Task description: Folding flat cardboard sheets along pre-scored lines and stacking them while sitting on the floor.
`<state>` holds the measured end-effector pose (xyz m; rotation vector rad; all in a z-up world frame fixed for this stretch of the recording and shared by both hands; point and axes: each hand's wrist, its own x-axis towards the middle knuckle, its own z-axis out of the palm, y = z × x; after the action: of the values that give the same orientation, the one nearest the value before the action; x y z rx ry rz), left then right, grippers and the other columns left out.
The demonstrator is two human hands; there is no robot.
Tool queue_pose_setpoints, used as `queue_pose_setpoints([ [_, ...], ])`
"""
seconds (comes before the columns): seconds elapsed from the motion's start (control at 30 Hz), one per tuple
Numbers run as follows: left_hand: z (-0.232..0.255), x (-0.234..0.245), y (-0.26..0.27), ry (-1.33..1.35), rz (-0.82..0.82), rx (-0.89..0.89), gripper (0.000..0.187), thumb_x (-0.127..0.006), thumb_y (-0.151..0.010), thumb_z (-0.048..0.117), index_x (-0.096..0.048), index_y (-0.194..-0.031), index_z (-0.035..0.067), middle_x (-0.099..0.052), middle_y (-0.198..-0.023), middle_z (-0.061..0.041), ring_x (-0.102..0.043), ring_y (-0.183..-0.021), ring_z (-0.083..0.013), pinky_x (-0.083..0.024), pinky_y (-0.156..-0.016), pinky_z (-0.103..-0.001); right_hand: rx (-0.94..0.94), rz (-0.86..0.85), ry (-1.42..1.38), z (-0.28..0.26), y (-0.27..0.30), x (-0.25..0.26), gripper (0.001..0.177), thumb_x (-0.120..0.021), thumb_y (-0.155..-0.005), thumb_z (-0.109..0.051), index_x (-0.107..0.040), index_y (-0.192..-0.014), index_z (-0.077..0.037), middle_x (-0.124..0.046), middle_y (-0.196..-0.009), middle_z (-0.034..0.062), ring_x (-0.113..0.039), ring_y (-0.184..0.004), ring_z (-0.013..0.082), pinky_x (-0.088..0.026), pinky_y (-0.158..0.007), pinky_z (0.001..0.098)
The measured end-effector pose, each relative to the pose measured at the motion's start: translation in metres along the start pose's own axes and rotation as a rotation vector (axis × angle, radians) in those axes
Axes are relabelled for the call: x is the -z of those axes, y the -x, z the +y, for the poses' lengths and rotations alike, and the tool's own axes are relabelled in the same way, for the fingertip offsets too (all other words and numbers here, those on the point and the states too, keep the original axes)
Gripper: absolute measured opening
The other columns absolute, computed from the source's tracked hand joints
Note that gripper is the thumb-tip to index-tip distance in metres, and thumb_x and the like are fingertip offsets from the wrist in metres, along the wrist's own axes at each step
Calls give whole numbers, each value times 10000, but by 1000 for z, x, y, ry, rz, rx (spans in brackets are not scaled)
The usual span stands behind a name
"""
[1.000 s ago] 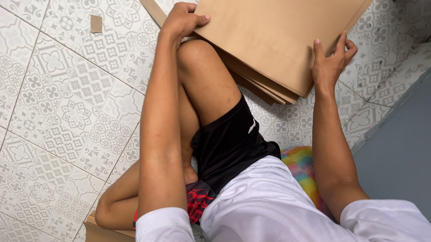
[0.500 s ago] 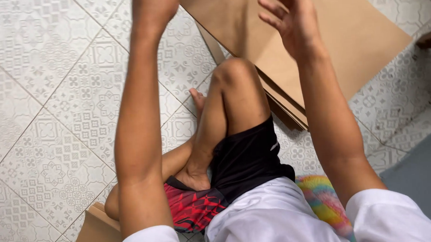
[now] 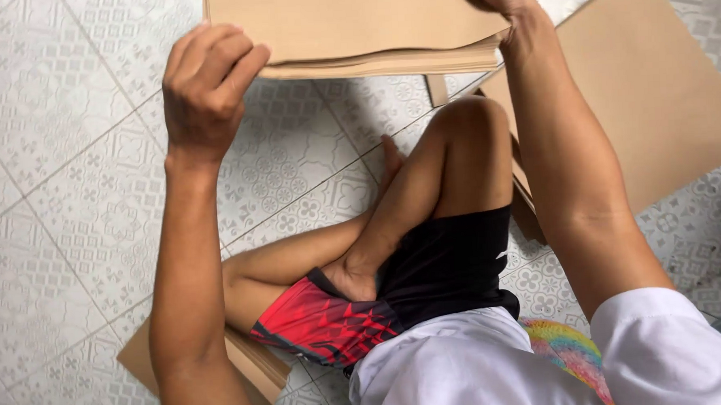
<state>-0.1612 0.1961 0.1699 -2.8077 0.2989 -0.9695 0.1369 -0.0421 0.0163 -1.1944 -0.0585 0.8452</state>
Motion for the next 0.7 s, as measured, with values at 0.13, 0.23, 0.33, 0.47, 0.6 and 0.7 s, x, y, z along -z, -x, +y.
queue_pose_setpoints([
  [0.13, -3, 10, 91, -25, -24, 187, 170, -799, -918, -75, -822, -990, 78, -724, -1010, -4, -708, -1025, -210, -593, -1011, -377, -85, -39, 142, 49, -7, -44, 807, -754, -852, -161, -390, -1561, -27, -808, -1187, 173, -863, -960, 191, -738, -696, 164],
  [0.23, 9, 18, 163, -95, -8, 329, 171, -822, -907, -61, -834, -966, 99, -732, -1033, -13, -701, -1046, -207, -582, -1067, -392, -27, -204, 89, 82, -6, -89, 660, -729, -873, -139, -483, -1475, -27, -743, -1254, 247, -843, -941, 302, -734, -700, 202],
  [0.33, 35, 24, 238, -97, -86, 461, 213, -778, -910, -71, -822, -1006, 114, -708, -993, -5, -687, -1094, -217, -543, -1072, -423, -29, -355, 205, 124, -2, -115, 587, -690, -942, -120, -495, -1496, -102, -694, -1357, 172, -757, -1167, 244, -618, -1022, 281],
  [0.47, 76, 17, 310, 32, -201, 594, 170, -738, -877, -18, -810, -989, 87, -690, -1030, -7, -647, -1072, -211, -479, -952, -403, -231, -320, 509, 195, 7, -137, 663, -716, -922, -176, -459, -1533, -135, -720, -1302, 147, -764, -1083, 206, -661, -946, 287],
  [0.6, 82, -13, 373, 310, -603, 876, 347, -736, -856, 145, -757, -1202, 162, -627, -1301, -69, -564, -1265, -287, -443, -1036, -446, -241, -206, 731, 262, 2, -129, 654, -742, -901, -97, -471, -1495, -63, -641, -1382, 163, -681, -1202, 242, -560, -1076, 336],
  [0.7, 65, -42, 390, 487, -524, 1114, 463, -709, -929, 307, -661, -1361, 148, -558, -1387, -131, -554, -1258, -331, -443, -1057, -434, -131, -162, 763, 280, -16, -118, 697, -754, -921, -102, -412, -1527, -65, -591, -1415, 221, -654, -1245, 297, -552, -1082, 369],
])
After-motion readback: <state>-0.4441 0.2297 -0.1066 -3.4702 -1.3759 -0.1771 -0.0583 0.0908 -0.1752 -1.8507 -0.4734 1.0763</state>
